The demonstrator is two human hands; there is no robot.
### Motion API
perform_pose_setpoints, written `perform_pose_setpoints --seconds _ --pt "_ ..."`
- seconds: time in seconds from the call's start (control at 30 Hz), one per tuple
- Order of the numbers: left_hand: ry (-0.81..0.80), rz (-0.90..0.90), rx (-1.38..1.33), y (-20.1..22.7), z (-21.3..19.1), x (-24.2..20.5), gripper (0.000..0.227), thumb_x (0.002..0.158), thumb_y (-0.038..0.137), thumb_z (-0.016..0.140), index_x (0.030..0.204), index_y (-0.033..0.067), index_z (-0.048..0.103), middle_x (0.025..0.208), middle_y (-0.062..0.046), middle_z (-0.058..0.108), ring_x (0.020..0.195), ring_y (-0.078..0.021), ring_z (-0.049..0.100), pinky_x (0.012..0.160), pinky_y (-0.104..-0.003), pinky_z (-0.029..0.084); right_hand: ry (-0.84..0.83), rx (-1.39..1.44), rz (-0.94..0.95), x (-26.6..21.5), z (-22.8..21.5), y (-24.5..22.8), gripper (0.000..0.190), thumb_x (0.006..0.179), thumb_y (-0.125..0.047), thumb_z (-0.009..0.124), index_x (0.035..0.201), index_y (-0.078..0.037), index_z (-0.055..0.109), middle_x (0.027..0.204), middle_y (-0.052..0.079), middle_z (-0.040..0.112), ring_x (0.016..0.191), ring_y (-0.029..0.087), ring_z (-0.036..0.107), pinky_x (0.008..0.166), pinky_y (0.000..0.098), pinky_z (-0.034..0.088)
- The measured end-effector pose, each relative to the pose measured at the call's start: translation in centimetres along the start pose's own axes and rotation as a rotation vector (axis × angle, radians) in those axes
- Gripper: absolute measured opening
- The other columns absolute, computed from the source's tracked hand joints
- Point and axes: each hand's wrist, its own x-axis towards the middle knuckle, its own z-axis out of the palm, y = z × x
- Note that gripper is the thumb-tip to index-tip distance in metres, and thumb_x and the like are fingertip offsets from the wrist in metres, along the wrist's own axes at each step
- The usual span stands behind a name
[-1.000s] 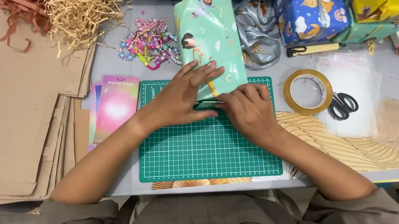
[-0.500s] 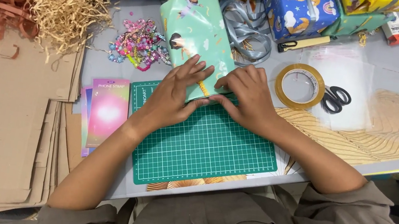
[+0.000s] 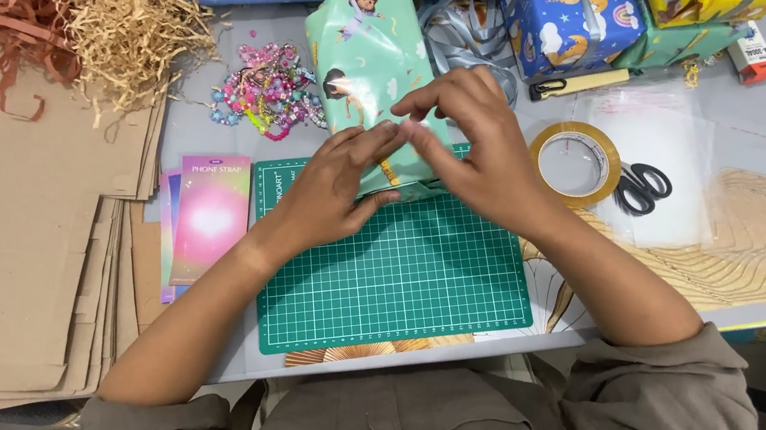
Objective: Wrapping a small gift box with decorative paper and securing it with tape.
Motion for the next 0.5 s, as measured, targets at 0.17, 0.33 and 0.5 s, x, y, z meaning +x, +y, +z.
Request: perform_pose_setpoints --seconds 0.17,0.33,0.5 --pt "0.014 0.059 0.172 -0.7 1.1 -0.8 0.058 0.110 0.034 0.067 0.164 0.0322 0.046 0.157 -0.010 0.063 0.149 -0.0372 0.056 0.127 -0.055 0.040 -0.173 0.038 0.108 1.4 -2.3 -0.2 0.013 0.115 -0.013 0.064 0.115 -0.008 0.076 0.096 0.011 0.066 0.096 0.031 0.059 0.097 0.0481 0.046" --pt "0.059 0.187 0.420 -0.6 1.8 -0.9 0.047 0.119 0.034 0.040 0.159 0.0579 0.046 0.157 -0.012 0.059 0.149 -0.0397 0.055 0.126 -0.053 0.040 -0.436 0.138 0.238 1.8 -3.9 -0.8 0.028 0.116 -0.015 0.056 0.104 -0.001 0.077 0.090 0.025 0.071 0.092 0.045 0.065 0.095 0.0611 0.047" --pt "0.082 0.196 0.518 -0.4 2.0 -0.8 0.044 0.119 0.040 0.036 0.154 0.0660 0.044 0.156 -0.012 0.060 0.150 -0.0379 0.055 0.128 -0.050 0.039 -0.659 0.105 0.354 1.3 -4.3 0.1 0.031 0.111 -0.028 0.066 0.093 -0.007 0.079 0.085 0.013 0.072 0.092 0.035 0.065 0.095 0.0551 0.050"
